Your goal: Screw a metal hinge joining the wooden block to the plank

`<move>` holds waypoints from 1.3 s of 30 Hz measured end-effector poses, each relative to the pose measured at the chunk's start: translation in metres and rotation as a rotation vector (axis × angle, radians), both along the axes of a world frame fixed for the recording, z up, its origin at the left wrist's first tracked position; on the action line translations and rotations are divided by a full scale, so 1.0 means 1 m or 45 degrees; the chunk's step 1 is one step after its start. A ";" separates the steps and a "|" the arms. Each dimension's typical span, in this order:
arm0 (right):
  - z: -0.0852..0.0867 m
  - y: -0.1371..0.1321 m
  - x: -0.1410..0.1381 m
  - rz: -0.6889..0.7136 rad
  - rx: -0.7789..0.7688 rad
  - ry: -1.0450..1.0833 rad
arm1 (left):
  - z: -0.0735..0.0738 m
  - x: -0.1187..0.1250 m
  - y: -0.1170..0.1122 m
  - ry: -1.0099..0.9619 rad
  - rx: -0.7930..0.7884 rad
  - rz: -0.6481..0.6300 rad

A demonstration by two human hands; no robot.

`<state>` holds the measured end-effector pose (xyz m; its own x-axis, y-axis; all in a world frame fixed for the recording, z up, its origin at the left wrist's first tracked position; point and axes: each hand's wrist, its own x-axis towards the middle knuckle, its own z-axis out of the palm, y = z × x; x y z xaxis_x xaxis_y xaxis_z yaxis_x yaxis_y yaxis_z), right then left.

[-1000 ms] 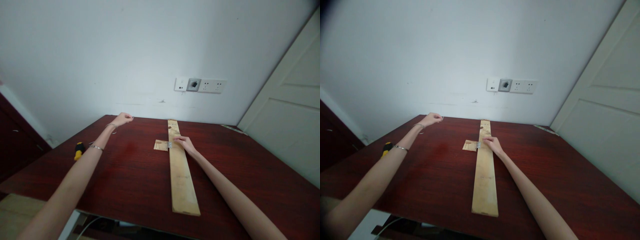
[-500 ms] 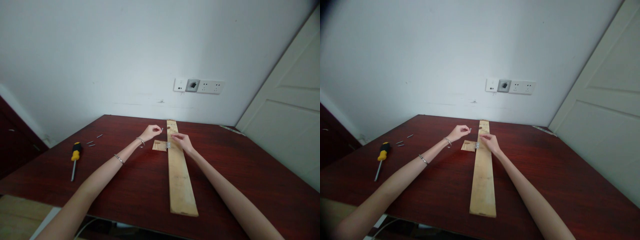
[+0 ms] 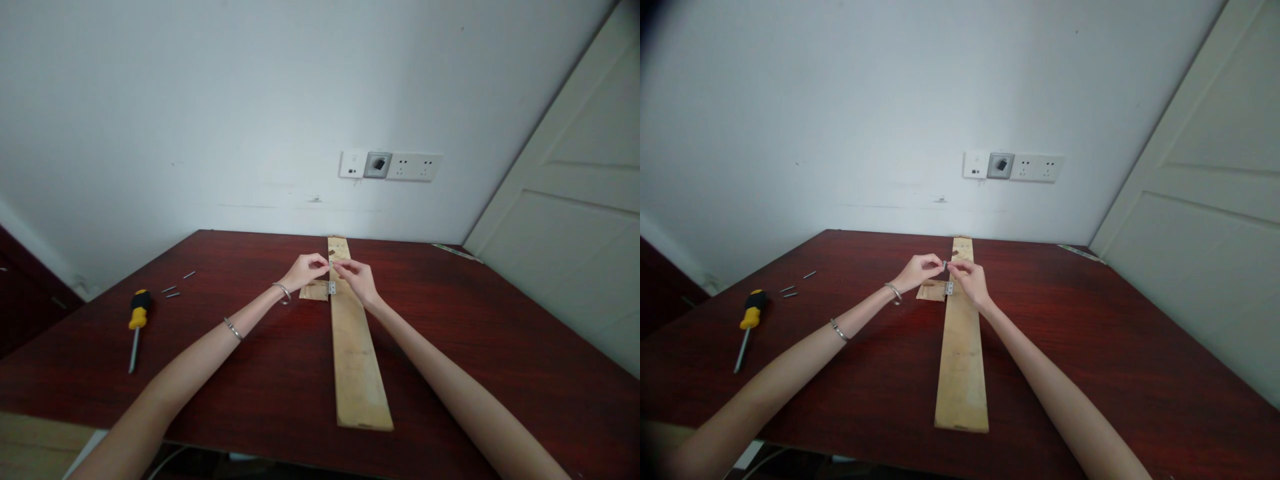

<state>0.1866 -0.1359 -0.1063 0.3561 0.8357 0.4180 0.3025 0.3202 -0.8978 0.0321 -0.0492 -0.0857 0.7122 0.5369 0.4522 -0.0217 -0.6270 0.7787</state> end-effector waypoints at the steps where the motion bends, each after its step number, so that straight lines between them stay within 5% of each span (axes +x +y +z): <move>1: 0.000 0.000 0.000 0.008 -0.003 0.003 | 0.000 0.000 0.000 -0.001 0.001 -0.006; 24: -0.013 0.004 0.007 0.154 -0.033 -0.113 | -0.014 0.002 0.006 0.163 0.132 -0.048; 32: -0.035 0.016 0.029 0.041 -0.081 -0.252 | -0.024 -0.006 0.028 0.174 0.171 0.165; 39: -0.037 0.016 0.027 0.055 -0.117 -0.343 | -0.026 -0.010 0.042 0.164 0.110 0.204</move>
